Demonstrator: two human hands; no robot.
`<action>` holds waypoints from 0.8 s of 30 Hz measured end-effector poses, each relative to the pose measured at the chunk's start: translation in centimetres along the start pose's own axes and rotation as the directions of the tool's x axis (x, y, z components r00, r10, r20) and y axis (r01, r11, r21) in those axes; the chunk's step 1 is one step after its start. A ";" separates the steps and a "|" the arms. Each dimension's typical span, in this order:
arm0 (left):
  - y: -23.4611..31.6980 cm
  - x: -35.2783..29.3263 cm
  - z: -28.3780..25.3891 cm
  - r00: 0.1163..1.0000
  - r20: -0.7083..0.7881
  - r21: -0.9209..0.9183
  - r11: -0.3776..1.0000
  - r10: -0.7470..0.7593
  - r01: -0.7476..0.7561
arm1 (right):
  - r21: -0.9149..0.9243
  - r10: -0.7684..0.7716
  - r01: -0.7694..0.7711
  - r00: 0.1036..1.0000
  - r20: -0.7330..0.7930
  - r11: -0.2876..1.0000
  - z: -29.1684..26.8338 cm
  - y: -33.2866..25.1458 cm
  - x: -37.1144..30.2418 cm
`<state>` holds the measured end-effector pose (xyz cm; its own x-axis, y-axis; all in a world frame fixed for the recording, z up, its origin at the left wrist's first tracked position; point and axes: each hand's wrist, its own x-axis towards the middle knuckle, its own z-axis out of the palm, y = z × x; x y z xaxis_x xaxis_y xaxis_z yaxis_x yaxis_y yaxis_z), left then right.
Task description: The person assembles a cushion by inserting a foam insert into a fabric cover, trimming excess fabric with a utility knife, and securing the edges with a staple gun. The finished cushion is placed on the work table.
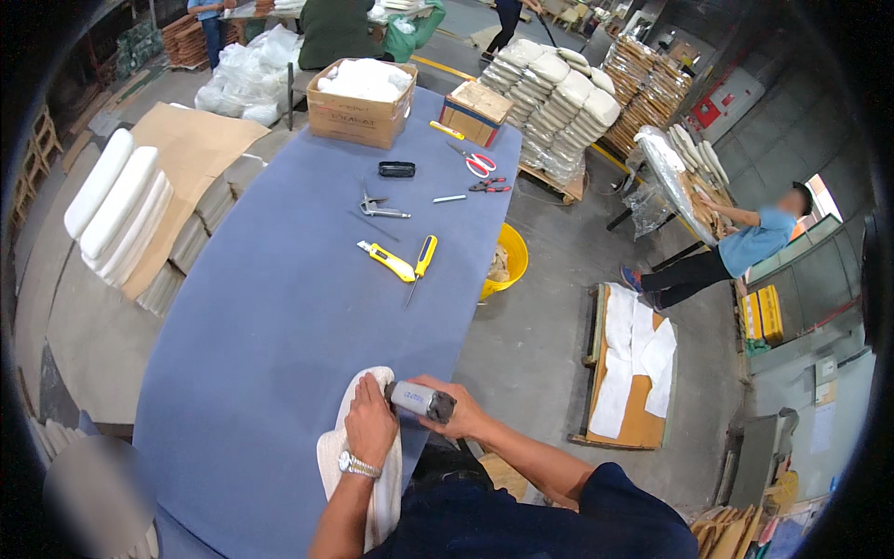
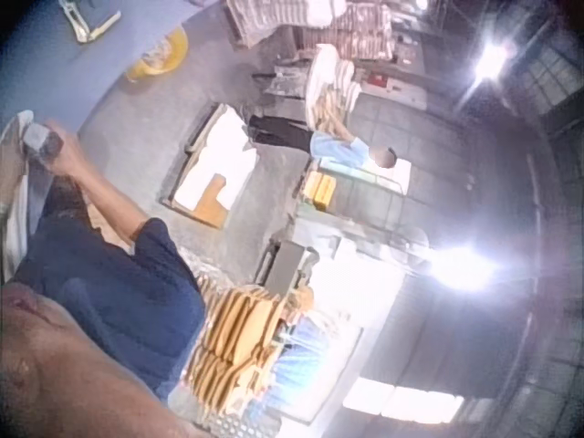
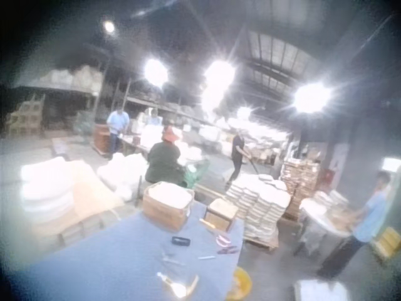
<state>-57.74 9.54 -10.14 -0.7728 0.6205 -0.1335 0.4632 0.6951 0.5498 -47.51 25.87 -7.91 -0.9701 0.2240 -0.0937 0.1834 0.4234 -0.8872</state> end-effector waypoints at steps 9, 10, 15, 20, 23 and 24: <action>-3.4 0.6 -1.2 0.998 -0.014 -0.073 0.995 0.067 -0.068 | 0.120 -0.118 0.122 0.992 -0.037 0.985 1.0 0.6 0.0; -3.7 0.4 -1.5 0.999 -0.006 -0.071 0.996 0.053 -0.054 | 0.140 -0.133 0.140 0.989 -0.058 0.980 1.1 0.6 -0.3; -3.6 0.5 -1.7 0.998 -0.022 -0.062 0.996 0.063 -0.064 | 0.242 -0.130 0.150 0.987 -0.098 0.958 1.1 -0.2 0.1; -2.7 0.8 -2.1 1.000 0.029 -0.085 0.996 0.003 0.000 | 0.137 -0.178 0.184 0.983 -0.050 0.973 0.9 0.1 1.3; -3.0 0.7 -1.5 0.999 -0.013 -0.079 0.996 0.047 -0.048 | 0.090 -0.200 0.203 0.979 -0.033 0.975 0.9 0.6 1.5; -3.0 0.6 -1.2 0.998 -0.028 -0.075 0.995 0.063 -0.065 | 0.091 -0.187 0.188 0.982 -0.017 0.978 0.9 0.6 1.5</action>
<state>-60.17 7.39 -10.92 -0.7536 0.6530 -0.0753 0.4786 0.6237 0.6180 -49.00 25.64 -8.98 -0.9844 0.1558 0.0821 -0.0177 0.3764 -0.9263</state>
